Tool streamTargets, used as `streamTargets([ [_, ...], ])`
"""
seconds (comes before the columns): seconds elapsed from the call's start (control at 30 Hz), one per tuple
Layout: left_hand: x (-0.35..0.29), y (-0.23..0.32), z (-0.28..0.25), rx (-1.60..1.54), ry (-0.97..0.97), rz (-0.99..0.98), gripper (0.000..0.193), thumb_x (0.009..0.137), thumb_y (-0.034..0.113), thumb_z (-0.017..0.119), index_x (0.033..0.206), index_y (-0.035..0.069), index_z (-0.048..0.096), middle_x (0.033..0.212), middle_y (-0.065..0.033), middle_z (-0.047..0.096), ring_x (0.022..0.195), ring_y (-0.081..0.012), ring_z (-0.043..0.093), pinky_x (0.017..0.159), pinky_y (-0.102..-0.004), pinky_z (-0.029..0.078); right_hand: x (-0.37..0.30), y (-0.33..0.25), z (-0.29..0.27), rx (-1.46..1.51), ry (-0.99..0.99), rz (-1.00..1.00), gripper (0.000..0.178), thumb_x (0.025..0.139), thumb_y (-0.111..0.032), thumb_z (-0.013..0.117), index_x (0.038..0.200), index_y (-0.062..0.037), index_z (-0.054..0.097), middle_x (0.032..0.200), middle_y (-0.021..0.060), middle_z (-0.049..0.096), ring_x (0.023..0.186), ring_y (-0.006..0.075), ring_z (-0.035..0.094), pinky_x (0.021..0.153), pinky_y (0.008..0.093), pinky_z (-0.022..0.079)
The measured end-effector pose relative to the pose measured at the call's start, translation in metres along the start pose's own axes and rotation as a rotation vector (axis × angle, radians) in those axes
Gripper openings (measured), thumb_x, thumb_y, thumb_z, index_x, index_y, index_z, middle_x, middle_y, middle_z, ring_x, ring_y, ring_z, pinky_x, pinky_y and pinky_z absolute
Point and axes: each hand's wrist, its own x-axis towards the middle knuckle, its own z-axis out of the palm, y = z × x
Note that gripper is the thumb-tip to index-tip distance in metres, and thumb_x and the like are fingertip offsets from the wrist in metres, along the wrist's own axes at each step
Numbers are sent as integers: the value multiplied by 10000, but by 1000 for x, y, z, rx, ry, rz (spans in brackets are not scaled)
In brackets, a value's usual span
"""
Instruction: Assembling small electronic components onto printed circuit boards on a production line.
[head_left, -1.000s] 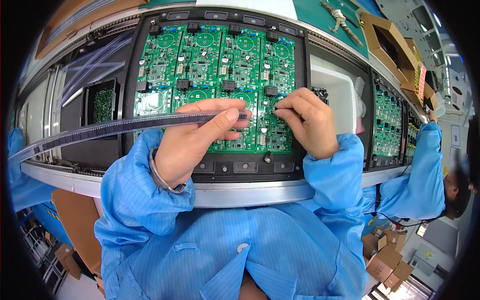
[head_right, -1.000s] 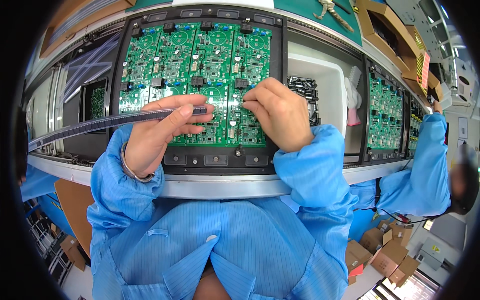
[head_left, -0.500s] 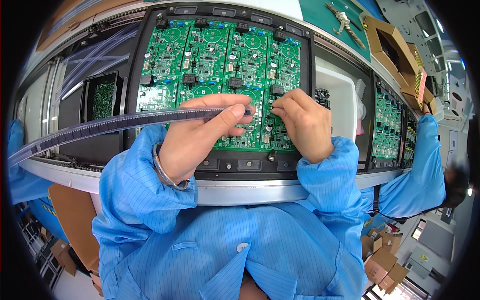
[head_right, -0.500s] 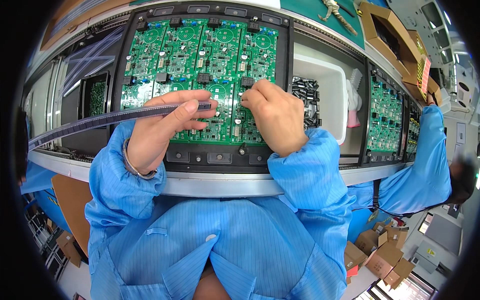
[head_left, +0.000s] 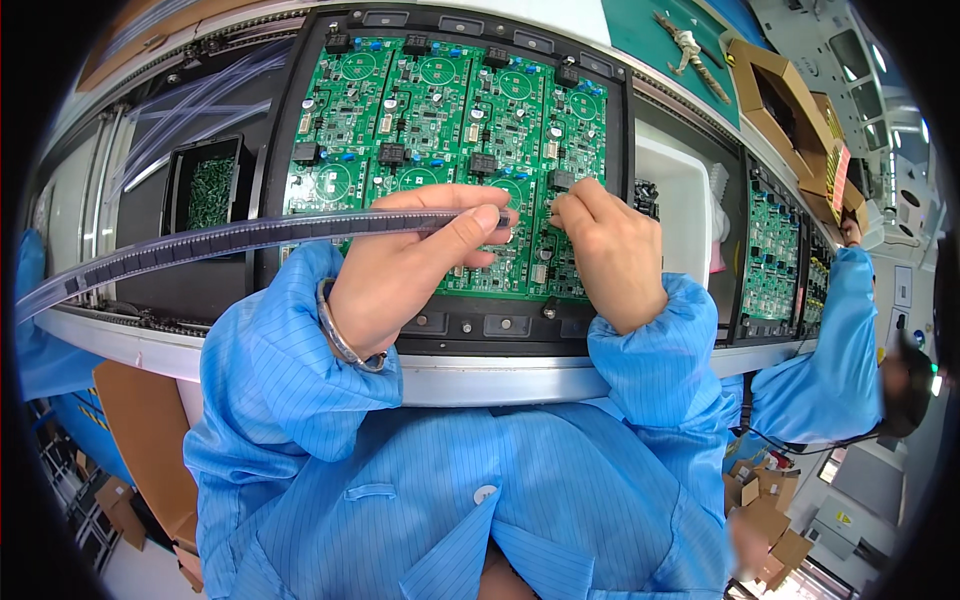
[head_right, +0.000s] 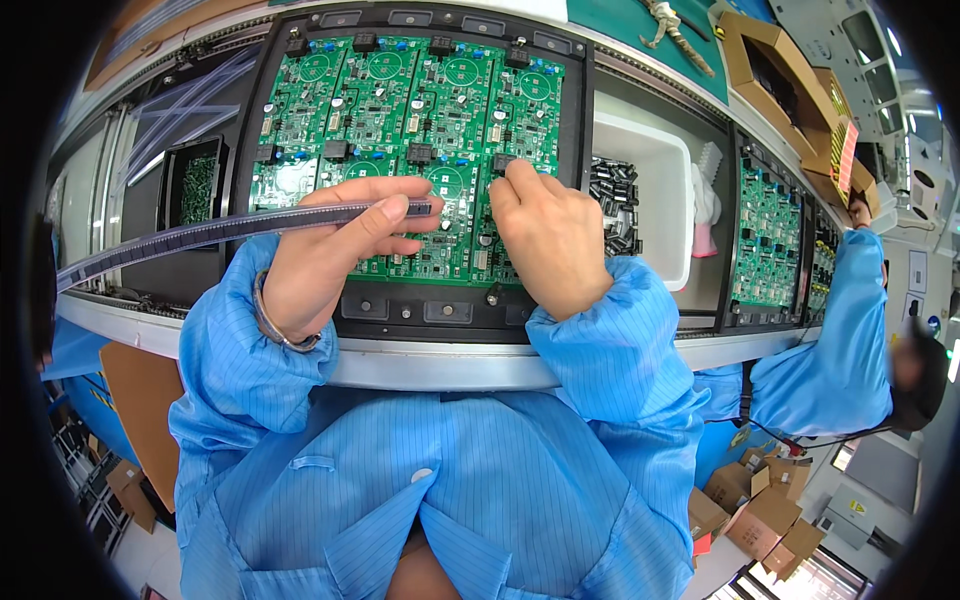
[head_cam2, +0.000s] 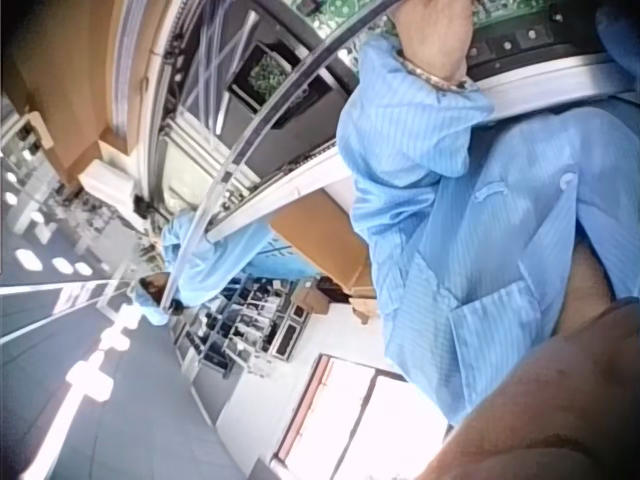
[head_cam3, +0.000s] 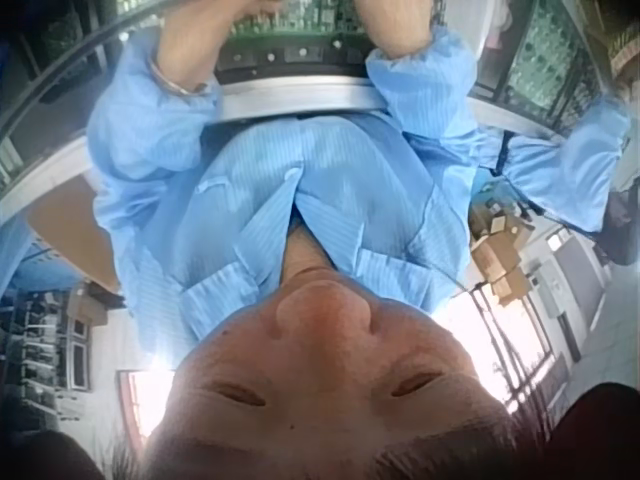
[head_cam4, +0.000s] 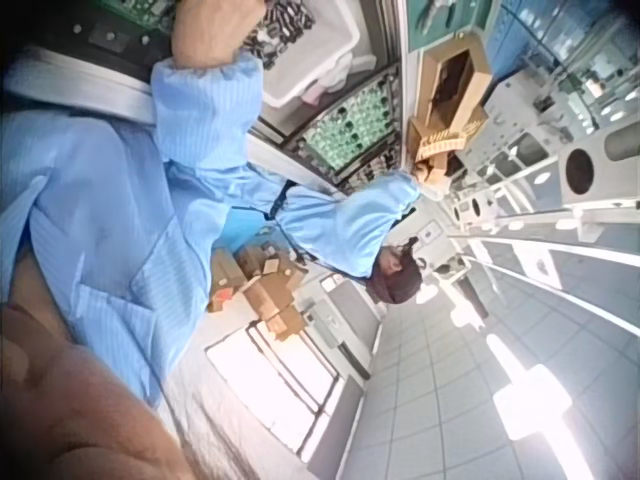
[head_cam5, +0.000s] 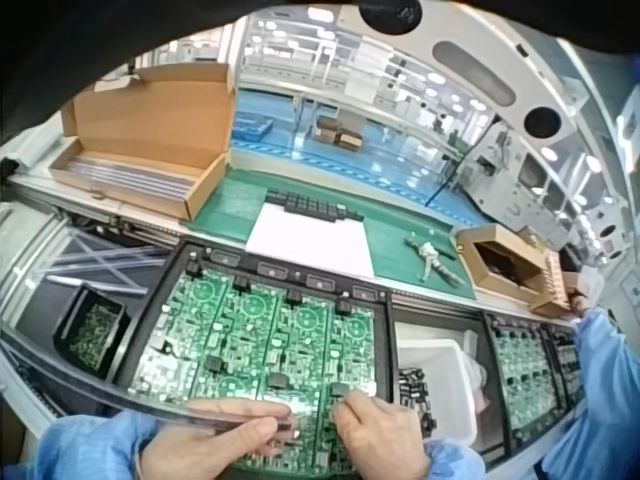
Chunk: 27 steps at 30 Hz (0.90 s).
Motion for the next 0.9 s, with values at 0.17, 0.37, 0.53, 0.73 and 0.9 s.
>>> streamTargets([
  [0.17,0,0,2,-59,25,-15,286,863,133,610,1082,-51,598,951,-151,651,875,-180,624,740,-253,522,-11,7,7,180,78,33,169,680,-30,646,843,-77,653,804,-7,564,614,164,553,535,272,436],
  [0.37,1,-2,1,-30,38,-21,295,858,139,616,1083,-52,598,944,-151,651,875,-180,623,735,-255,523,-21,0,5,124,168,-17,235,679,-26,653,907,-79,673,822,-4,577,643,153,549,560,261,444],
  [0.53,1,-4,0,-22,43,-8,302,856,142,621,1080,-59,595,954,-160,645,876,-198,628,734,-263,528,-19,-1,-4,59,81,-48,281,665,-11,682,938,-81,685,874,13,603,668,151,551,583,252,452],
  [0.73,-2,-3,-3,-105,-39,-128,344,892,164,574,1157,-54,544,1058,-204,615,977,-274,625,813,-318,518,-7,-19,-10,590,220,47,296,643,10,711,926,-73,686,853,36,627,683,158,552,604,252,456],
  [0.9,-1,-1,-11,-220,-100,-169,361,901,168,554,1176,-66,524,1071,-218,606,981,-279,624,826,-314,516,3,-27,-7,679,270,27,281,637,15,721,906,-59,685,809,48,636,701,163,556,619,257,461],
])
